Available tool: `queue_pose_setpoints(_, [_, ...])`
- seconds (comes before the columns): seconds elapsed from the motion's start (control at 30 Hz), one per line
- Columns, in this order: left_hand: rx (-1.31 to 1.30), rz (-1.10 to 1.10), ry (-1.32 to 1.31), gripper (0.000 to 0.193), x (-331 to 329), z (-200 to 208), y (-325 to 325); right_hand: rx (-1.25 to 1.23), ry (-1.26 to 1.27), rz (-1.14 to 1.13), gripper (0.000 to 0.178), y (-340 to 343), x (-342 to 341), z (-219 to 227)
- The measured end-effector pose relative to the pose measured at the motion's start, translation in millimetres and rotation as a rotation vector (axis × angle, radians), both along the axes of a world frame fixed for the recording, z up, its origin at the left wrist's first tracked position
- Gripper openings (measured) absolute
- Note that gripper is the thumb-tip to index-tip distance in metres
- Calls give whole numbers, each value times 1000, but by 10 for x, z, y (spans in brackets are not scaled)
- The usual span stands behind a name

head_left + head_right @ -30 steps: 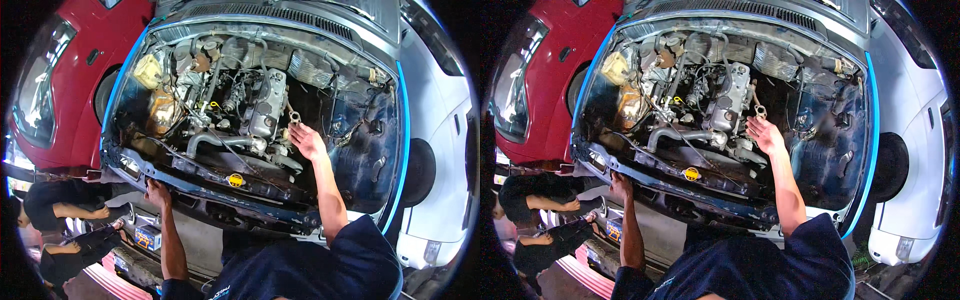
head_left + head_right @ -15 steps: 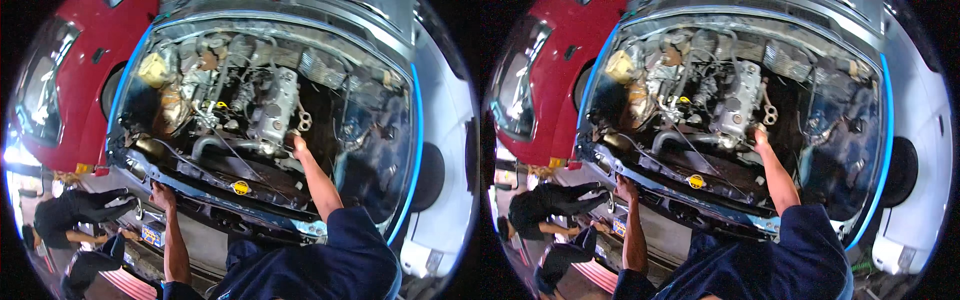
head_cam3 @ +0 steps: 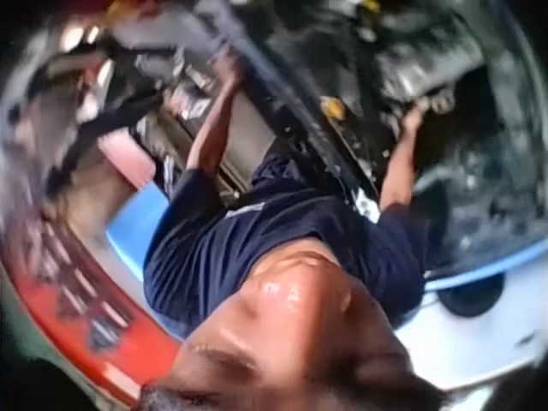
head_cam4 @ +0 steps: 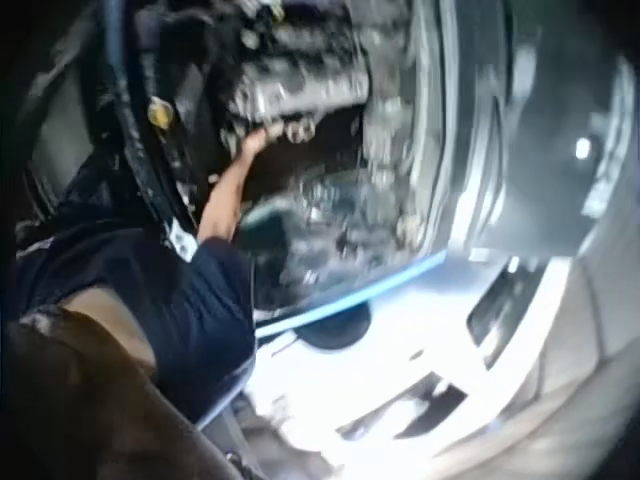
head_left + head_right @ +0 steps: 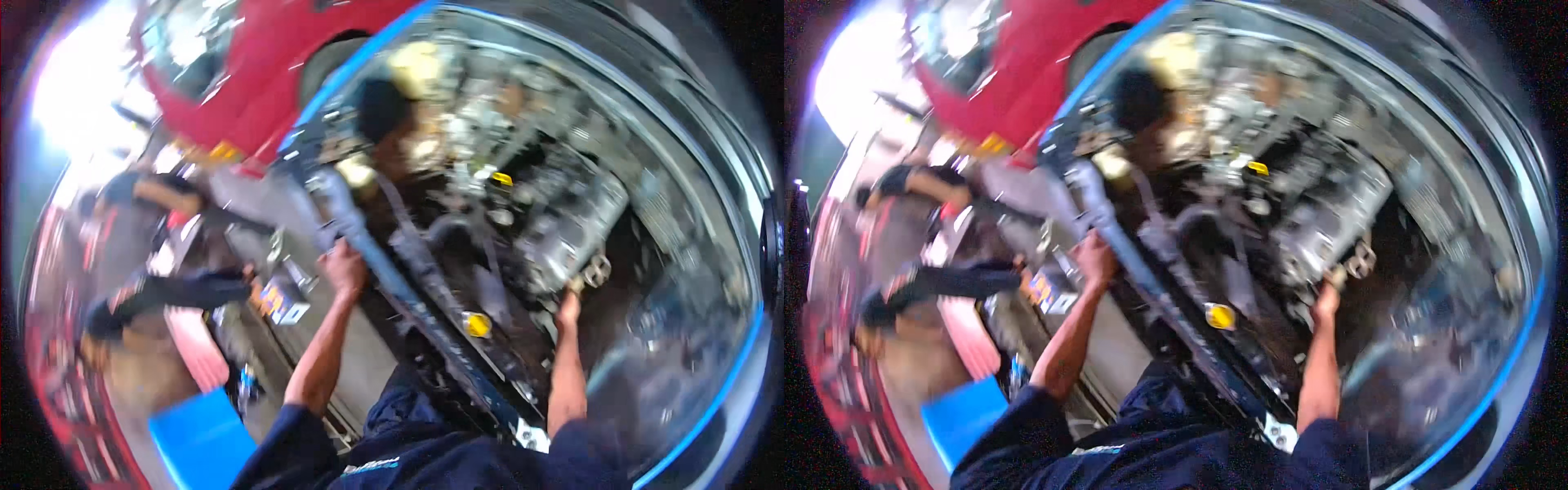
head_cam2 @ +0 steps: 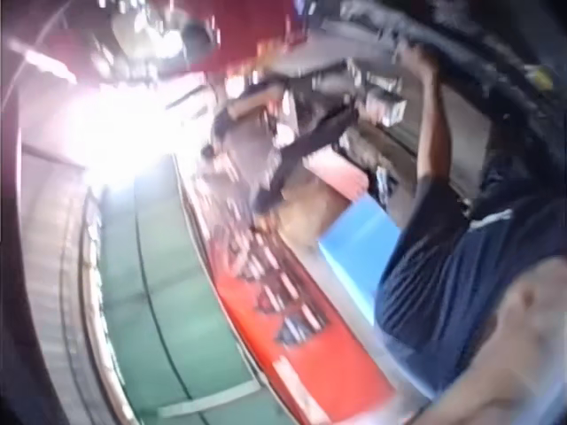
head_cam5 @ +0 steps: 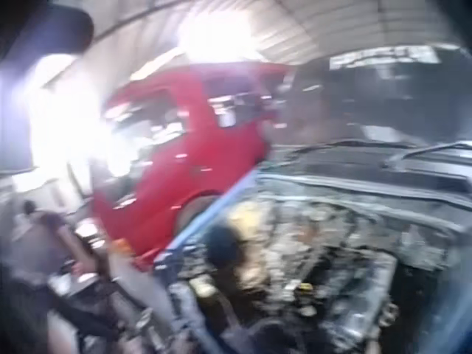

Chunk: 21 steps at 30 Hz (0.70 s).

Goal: The person holds the front frame of a car, touches engine components by hand, and works around the open engine bay with other mechanics.

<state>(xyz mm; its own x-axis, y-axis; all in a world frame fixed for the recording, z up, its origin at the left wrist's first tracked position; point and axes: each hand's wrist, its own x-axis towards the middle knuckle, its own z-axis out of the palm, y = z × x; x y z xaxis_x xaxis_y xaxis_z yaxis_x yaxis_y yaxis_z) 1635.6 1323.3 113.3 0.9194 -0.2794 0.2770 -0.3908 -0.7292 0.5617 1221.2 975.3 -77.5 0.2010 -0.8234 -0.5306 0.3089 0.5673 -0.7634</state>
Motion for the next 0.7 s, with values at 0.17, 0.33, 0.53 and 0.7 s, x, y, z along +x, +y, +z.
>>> queue_pose_setpoints(0.17, [164,22,-126,9,-226,216,-411,45,-144,168,52,-282,-511,-141])
queue_pose_setpoints(0.33, [153,74,-142,13,-235,349,-228,161,-19,270,54,-264,-290,-56])
queue_pose_setpoints(0.53, [164,50,-143,12,-247,322,-175,173,25,344,52,-142,-200,290])
queue_pose_setpoints(0.7, [161,50,-143,13,-243,326,-192,179,18,378,53,-104,-154,359])
